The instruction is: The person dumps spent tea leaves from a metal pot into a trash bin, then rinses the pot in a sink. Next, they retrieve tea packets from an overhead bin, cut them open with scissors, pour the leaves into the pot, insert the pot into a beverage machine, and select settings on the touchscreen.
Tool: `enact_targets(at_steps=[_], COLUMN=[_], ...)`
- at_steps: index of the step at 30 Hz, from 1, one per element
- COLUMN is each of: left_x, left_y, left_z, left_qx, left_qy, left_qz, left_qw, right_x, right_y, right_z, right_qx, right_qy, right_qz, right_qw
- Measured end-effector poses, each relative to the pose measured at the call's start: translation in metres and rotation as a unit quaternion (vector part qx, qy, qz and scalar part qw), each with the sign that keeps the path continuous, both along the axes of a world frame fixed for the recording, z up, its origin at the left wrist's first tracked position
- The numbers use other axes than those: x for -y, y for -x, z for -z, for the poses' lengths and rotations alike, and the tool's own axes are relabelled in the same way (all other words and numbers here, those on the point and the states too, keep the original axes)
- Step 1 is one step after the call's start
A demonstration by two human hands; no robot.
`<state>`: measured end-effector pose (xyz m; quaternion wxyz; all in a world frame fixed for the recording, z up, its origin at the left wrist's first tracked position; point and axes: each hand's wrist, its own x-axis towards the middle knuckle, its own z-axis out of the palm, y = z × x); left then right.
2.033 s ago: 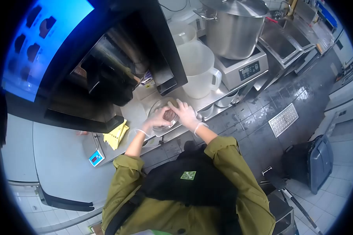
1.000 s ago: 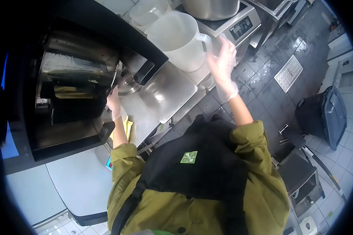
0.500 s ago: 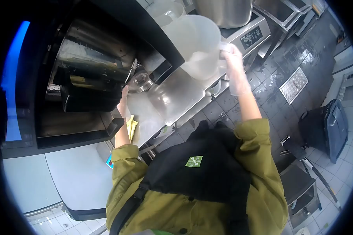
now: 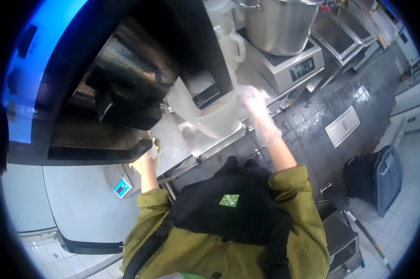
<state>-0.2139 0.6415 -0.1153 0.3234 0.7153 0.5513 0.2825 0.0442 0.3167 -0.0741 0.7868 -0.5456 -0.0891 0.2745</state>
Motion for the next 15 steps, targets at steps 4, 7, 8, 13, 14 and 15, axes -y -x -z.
enact_targets(at_steps=[4, 7, 8, 13, 14, 15], left_x=[0.030, 0.061, 0.071, 0.105, 0.111, 0.114], left_y=[0.007, 0.013, 0.013, 0.006, 0.010, 0.014], left_z=[-0.001, -0.002, -0.001, -0.009, -0.009, -0.010], left_qx=[0.068, 0.128, 0.145, 0.221, 0.229, 0.234], left_qy=[0.013, 0.029, 0.033, 0.046, 0.051, 0.053], left_qz=[0.006, 0.015, 0.018, 0.022, 0.018, 0.010], left_qw=[0.998, 0.991, 0.989, 0.974, 0.972, 0.971], right_x=[-0.040, -0.056, -0.062, -0.065, -0.062, -0.051], right_y=[0.016, 0.034, 0.030, 0.023, 0.017, 0.019], right_z=[0.038, 0.021, 0.030, 0.042, 0.042, 0.022], right_qx=[0.009, 0.030, 0.032, 0.274, 0.287, 0.327], right_qy=[0.078, 0.067, 0.100, 0.129, 0.178, 0.211], right_qz=[-0.066, 0.000, 0.014, -0.054, -0.111, -0.113], right_qw=[0.995, 0.997, 0.994, 0.952, 0.935, 0.914])
